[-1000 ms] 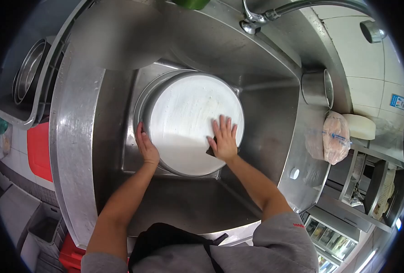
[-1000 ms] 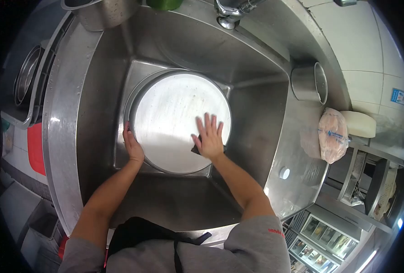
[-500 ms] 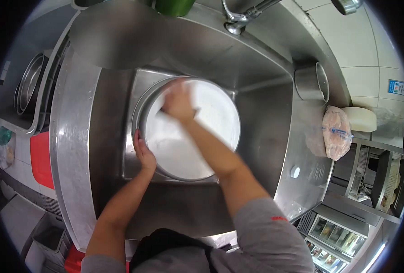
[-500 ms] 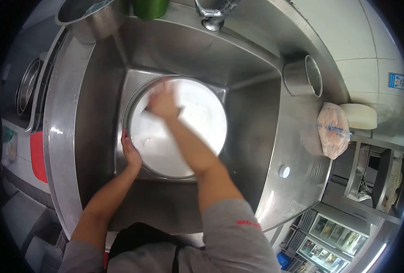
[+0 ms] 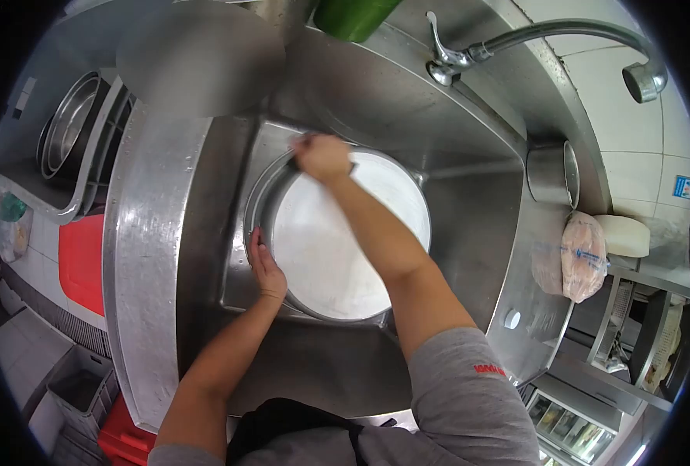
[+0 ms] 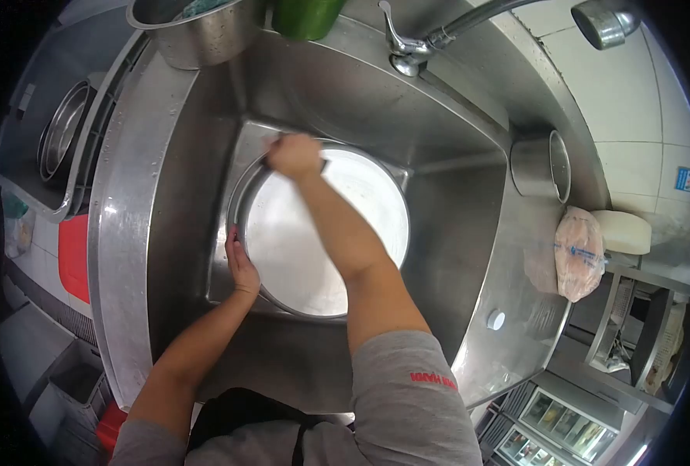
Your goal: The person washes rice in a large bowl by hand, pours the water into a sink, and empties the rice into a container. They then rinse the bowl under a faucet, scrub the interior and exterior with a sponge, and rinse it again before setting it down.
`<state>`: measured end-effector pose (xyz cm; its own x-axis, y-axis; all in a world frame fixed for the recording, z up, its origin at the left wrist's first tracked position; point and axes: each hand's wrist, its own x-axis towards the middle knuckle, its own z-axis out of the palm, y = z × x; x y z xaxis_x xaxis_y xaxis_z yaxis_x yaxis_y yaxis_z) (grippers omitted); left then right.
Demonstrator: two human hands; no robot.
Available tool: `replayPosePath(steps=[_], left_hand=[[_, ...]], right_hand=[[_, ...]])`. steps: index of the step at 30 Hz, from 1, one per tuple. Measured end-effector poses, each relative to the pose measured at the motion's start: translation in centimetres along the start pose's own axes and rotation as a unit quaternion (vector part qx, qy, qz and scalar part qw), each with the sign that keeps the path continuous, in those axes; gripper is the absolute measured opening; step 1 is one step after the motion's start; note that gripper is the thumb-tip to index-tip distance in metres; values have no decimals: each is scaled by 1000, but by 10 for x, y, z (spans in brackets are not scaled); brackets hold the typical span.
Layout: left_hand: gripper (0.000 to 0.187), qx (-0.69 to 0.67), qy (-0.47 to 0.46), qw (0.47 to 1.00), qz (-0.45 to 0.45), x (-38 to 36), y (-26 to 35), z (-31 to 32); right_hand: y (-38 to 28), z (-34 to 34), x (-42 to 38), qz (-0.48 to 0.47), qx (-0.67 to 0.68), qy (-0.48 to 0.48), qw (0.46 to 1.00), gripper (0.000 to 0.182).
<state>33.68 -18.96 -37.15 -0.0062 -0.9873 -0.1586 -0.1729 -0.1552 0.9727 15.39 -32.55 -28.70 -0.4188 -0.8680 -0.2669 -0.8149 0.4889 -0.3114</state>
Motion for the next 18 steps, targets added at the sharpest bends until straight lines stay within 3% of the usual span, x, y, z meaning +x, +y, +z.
replayPosePath(steps=[2,3,4,5,7,8,9,10,11,13,14,15,16,17,18], left_hand=[[41,16,1,1000,-2,4,1,-2],[41,14,5,1000,-2,8,2,-4],[41,26,5,1000,3,7,3,-5],[42,34,4,999,8,5,5,-3],[42,25,11,1000,-2,3,7,1],[42,32,11,999,-2,5,7,-2],[42,36,10,999,2,7,7,-4],[42,37,10,999,8,6,7,-3],[42,39,11,999,13,6,6,-2],[43,63,4,998,13,0,3,-7],[42,43,4,999,15,-1,1,-8],[41,16,7,1000,21,3,2,-3],[41,13,6,1000,27,8,3,0],[40,8,2,1000,21,10,2,-1],[39,7,-4,1000,9,6,1,-4]], right_hand=[[71,-21,-1,142,35,101,984,45],[90,-45,-21,265,89,91,956,49],[138,-41,-29,349,59,89,931,56],[264,18,-19,300,-29,59,952,62],[243,-6,-45,390,76,61,915,63],[243,-7,-29,403,59,5,913,64],[257,5,4,340,46,-34,939,65],[219,5,20,267,-7,21,963,62],[89,-49,-4,287,42,39,956,57],[44,6,18,61,-30,47,997,43],[20,41,13,-105,-243,29,964,38],[-25,34,-10,-166,-228,-81,956,31],[-48,53,-37,-225,-188,27,956,26],[-61,48,-38,-212,-174,-142,951,25],[-55,43,-33,-173,-151,-117,966,26]])
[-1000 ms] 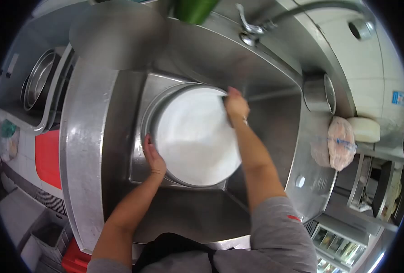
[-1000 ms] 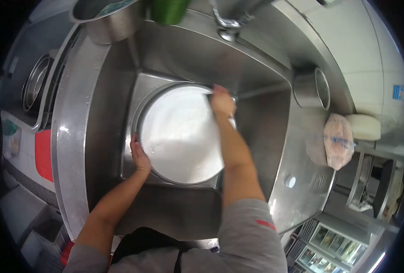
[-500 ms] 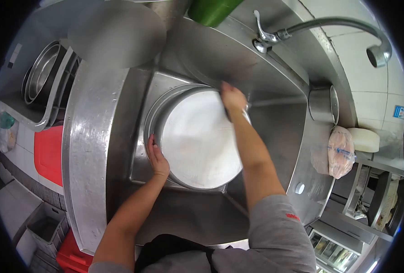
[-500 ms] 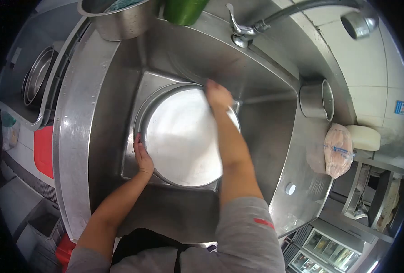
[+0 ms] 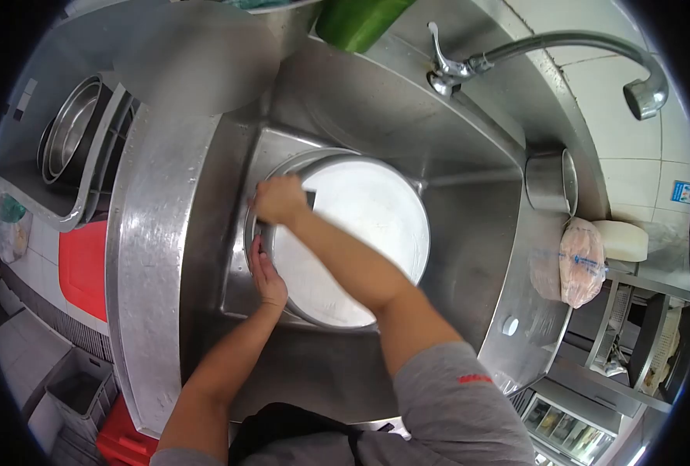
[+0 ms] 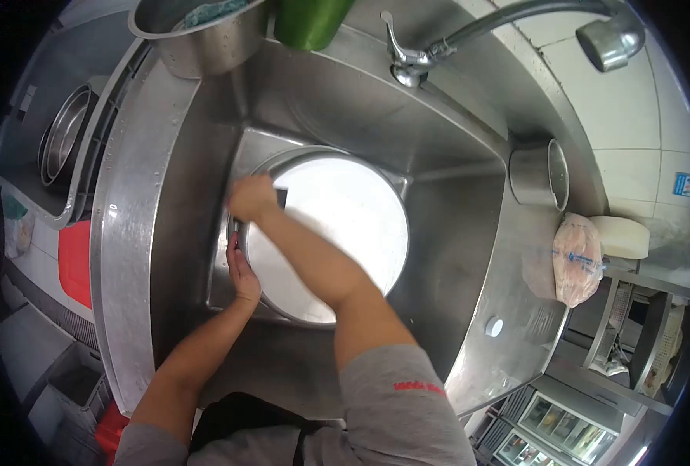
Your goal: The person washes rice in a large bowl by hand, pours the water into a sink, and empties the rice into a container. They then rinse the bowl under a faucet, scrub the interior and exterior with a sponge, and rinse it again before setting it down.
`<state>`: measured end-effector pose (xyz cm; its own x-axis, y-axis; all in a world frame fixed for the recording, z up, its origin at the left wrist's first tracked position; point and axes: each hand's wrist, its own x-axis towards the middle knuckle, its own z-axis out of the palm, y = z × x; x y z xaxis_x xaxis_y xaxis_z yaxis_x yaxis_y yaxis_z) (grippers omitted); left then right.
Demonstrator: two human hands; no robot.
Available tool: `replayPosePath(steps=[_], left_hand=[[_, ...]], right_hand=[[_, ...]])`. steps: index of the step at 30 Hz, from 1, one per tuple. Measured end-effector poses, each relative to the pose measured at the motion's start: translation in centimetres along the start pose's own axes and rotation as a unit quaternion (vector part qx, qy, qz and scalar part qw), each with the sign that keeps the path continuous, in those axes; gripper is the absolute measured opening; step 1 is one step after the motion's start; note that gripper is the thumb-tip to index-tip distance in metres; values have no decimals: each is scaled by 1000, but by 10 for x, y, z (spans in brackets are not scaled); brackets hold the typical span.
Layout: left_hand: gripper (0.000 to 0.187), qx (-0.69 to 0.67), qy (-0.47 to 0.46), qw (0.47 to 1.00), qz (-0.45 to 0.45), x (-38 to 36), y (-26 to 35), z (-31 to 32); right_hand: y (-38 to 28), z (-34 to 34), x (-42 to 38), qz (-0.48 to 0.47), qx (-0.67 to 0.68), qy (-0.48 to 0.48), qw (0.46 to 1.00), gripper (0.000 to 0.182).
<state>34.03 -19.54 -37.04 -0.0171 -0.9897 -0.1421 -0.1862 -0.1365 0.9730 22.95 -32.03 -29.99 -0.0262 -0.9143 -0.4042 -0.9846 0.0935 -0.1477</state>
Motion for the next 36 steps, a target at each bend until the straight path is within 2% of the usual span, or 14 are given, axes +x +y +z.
replayPosePath(steps=[5,8,9,11,12,13,18,19,22,27,29,30,32,36], left_hand=[[41,-18,16,1000,-5,-2,3,-1],[45,36,8,999,-2,-1,4,1],[45,33,16,999,-6,-1,4,0],[46,48,9,999,-2,-2,4,0],[46,55,13,998,-6,-3,3,-1],[46,44,15,999,-8,-3,4,-1],[44,-36,2,999,-12,4,9,2],[43,-76,-9,997,-26,2,11,0],[46,-8,-27,998,-54,-6,5,-5],[47,21,8,1000,-21,-1,5,-1],[47,9,11,1000,-21,0,2,1],[48,5,14,1000,-21,-1,0,1],[48,10,16,999,-29,-2,0,2],[43,3,6,1000,-17,0,0,1]], right_hand=[[152,-36,-21,382,157,102,905,37],[306,69,-73,394,174,13,903,41],[318,84,-91,475,488,143,718,50],[311,74,-66,436,413,112,792,40],[317,65,-37,223,165,25,960,40],[234,8,-16,331,272,6,903,41],[5,33,-11,-94,-143,180,969,26],[-27,19,-24,-80,-64,-26,994,30],[-1,-15,-2,17,-55,-67,996,26],[214,-2,-11,303,188,68,932,51],[310,80,-78,330,417,110,839,46],[267,56,-123,447,655,148,591,46],[218,78,-199,463,762,183,414,49],[61,164,-259,429,784,372,252,58]])
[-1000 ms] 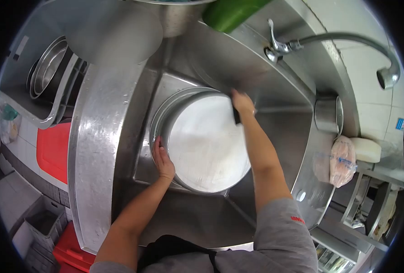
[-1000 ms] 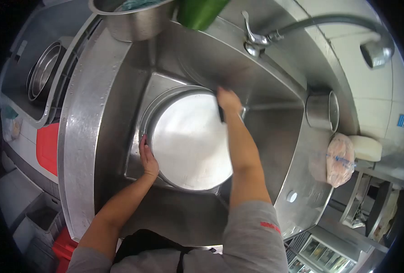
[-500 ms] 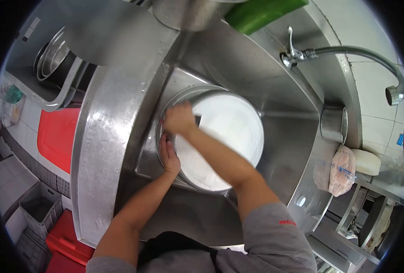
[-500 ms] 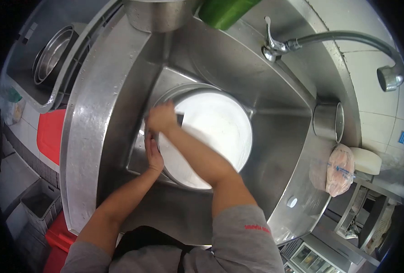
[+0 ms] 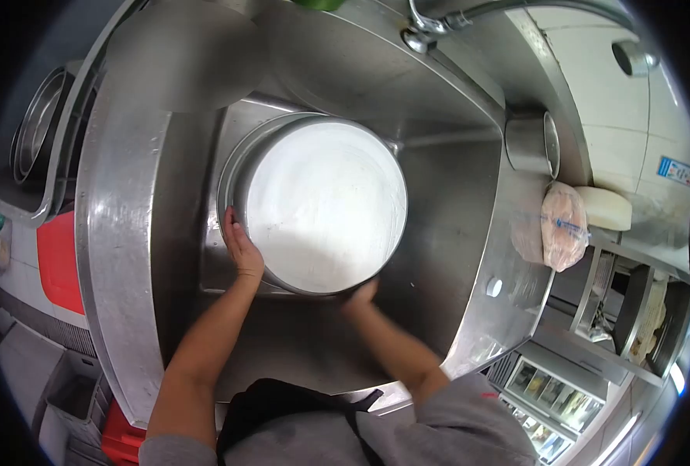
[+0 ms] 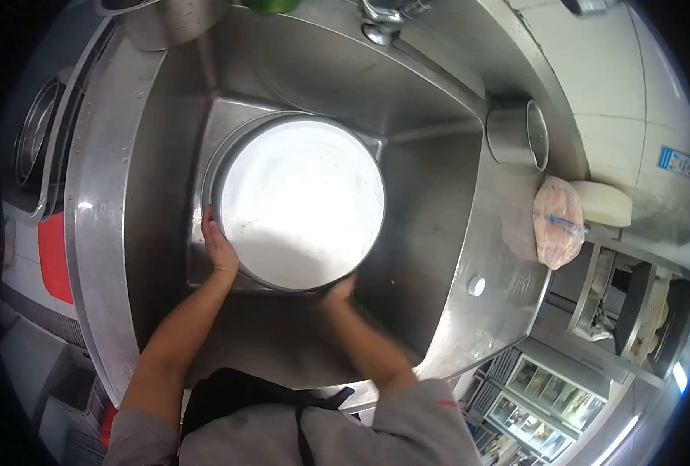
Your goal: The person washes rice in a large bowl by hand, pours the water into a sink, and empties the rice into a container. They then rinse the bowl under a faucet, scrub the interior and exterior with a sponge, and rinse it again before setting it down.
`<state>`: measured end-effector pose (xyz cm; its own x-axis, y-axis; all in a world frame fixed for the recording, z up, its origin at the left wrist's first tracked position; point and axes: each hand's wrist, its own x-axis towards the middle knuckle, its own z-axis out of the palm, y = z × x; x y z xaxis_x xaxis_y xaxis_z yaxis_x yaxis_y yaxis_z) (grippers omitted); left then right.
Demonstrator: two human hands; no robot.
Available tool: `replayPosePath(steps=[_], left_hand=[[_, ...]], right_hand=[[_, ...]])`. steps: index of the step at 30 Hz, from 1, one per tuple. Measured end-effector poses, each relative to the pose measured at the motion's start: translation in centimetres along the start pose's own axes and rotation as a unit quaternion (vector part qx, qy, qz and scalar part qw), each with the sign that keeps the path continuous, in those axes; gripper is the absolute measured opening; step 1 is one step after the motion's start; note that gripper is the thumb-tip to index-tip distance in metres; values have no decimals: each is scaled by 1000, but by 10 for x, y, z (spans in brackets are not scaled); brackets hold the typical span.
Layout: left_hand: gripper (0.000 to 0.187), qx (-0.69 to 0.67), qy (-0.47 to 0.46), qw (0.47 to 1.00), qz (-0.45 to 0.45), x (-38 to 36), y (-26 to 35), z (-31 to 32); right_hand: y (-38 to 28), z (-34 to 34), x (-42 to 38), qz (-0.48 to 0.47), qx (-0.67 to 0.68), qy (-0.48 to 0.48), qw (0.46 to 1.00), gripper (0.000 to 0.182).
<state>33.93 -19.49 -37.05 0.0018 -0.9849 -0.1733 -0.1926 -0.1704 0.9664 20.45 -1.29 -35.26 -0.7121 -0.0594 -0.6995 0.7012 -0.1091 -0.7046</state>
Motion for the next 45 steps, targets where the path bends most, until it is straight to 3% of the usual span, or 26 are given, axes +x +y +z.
replayPosePath(steps=[1,3,6,8,9,10,11,12,13,14,18,19,22,23,25,26,27,29,31,33,35,37,40,41,43,45], left_hand=[[43,7,-8,1000,3,2,0,2],[44,-16,-1,1000,-13,0,-1,0],[43,-17,-7,1000,-10,3,-4,1],[43,-12,-13,1000,-17,1,1,-1],[43,-22,-13,999,-24,1,3,0],[42,-27,-10,999,-35,0,4,-1],[42,-27,-16,999,-24,-1,7,-2],[41,-33,-11,999,-27,-3,9,-2],[41,-43,-6,999,-25,-1,10,-1],[41,-33,-12,999,-30,0,4,-2],[42,-4,-12,1000,-4,0,3,-4],[42,-7,-8,1000,-3,1,-1,-4],[42,-42,10,999,0,2,-7,1],[42,-49,13,999,-2,3,-6,3],[43,-23,5,1000,-9,0,-2,0],[43,-8,4,1000,-5,0,2,-1],[43,-6,1,1000,-4,-3,3,-1],[44,-17,11,1000,-18,0,5,1],[44,-18,3,1000,-8,4,4,1],[44,-23,-8,1000,0,0,-2,0],[43,-56,12,998,-25,1,-13,4],[42,-34,7,999,-22,0,-6,2],[41,-37,-3,999,-31,-2,4,-2],[41,-43,-1,998,-36,-1,5,-2],[41,-52,-2,998,-38,1,5,1],[42,-41,-1,999,-22,1,-3,0]], right_hand=[[15,18,-42,66,49,79,994,59],[7,24,-28,37,9,189,981,59],[-52,-6,50,61,0,-84,995,63],[-106,37,77,40,-170,8,985,67],[-122,51,116,2,-228,-70,971,67],[-140,91,117,-43,-343,-55,937,68],[-145,111,172,-88,-562,-36,822,70],[-144,165,120,-305,-680,-19,666,72],[-132,207,86,-300,-689,15,660,65],[-105,227,96,-521,-636,-22,568,59],[-7,252,5,-641,-642,-170,384,57],[3,230,-23,-609,-622,-258,418,56],[-3,114,-51,-486,-695,-323,421,60],[-24,88,-38,-451,-734,-310,403,62],[-69,66,40,-530,-739,-188,371,65],[-93,88,64,-571,-717,-94,388,64],[-107,129,76,-565,-682,-46,462,61],[-106,219,53,-536,-661,-96,516,55],[-37,251,37,-643,-604,-162,443,52],[9,211,-25,-599,-696,-228,325,60],[-2,137,-58,-503,-684,-340,406,64],[-37,84,-29,-479,-744,-308,351,66],[-95,116,70,-592,-707,-81,378,63],[-109,155,73,-567,-684,-48,456,60],[-99,203,83,-609,-664,-30,434,60],[-48,186,44,-608,-688,-129,375,64]])
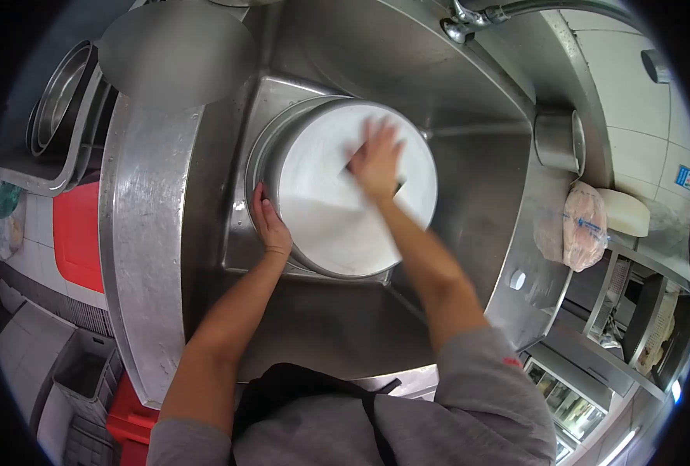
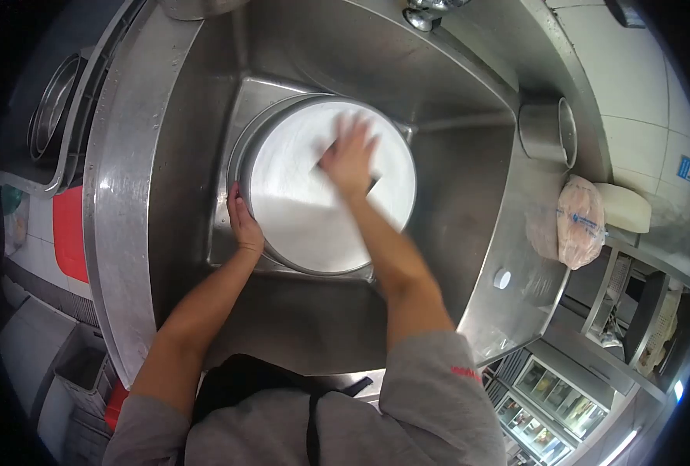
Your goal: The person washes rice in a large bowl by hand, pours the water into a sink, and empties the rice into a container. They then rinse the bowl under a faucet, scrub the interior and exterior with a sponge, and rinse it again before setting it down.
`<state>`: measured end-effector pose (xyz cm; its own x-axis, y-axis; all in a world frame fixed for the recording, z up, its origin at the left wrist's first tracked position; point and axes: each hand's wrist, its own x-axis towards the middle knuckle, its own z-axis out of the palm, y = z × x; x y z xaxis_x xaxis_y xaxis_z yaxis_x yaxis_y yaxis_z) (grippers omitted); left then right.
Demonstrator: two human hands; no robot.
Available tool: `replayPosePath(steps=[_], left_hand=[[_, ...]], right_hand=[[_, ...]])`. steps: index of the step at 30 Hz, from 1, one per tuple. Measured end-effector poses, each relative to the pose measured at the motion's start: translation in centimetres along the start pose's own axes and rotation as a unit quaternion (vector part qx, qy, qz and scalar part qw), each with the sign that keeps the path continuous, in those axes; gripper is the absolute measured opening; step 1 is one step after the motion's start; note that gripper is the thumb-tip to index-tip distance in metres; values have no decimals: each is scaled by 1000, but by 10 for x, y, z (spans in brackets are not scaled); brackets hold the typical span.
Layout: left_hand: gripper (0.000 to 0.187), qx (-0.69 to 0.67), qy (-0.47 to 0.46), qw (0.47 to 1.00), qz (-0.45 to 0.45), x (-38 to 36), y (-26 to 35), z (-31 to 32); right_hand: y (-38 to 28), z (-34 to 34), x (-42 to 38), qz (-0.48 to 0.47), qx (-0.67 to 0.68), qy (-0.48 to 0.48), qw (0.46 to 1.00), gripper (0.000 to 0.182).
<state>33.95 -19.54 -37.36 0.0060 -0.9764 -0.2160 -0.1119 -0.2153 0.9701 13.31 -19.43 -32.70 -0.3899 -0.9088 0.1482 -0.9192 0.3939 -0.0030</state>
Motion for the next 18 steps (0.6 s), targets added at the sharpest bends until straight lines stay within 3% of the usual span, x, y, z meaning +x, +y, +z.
replayPosePath(steps=[1,2,4,6,7,10,12,14,16,18], left_hand=[[42,-7,1,1000,0,0,-2,1],[42,0,3,1000,9,1,-5,0],[42,8,6,1000,15,0,-4,3],[40,-5,-3,1000,-4,-1,4,0],[39,-14,-13,1000,-9,-2,6,-1],[39,-13,-2,1000,-17,-1,8,1],[39,-29,-5,1000,-5,-3,2,0],[41,-17,1,1000,17,2,-5,2],[42,-4,3,1000,24,2,-1,2],[43,-9,5,1000,12,1,3,2]], right_hand=[[-29,-15,-38,-54,-46,-107,992,68],[-51,-27,-81,-72,50,-156,984,70],[-60,-56,-124,-134,125,-225,957,72],[-51,-49,-94,-162,88,-217,959,71],[-37,-33,-63,-156,72,-163,972,69],[-7,-8,53,-12,49,55,997,60],[-26,-9,46,17,39,59,997,60],[-60,-20,-39,-102,30,-79,991,63],[-75,-54,-115,-135,153,-182,962,65],[-66,-56,-103,-164,134,-195,958,65]])
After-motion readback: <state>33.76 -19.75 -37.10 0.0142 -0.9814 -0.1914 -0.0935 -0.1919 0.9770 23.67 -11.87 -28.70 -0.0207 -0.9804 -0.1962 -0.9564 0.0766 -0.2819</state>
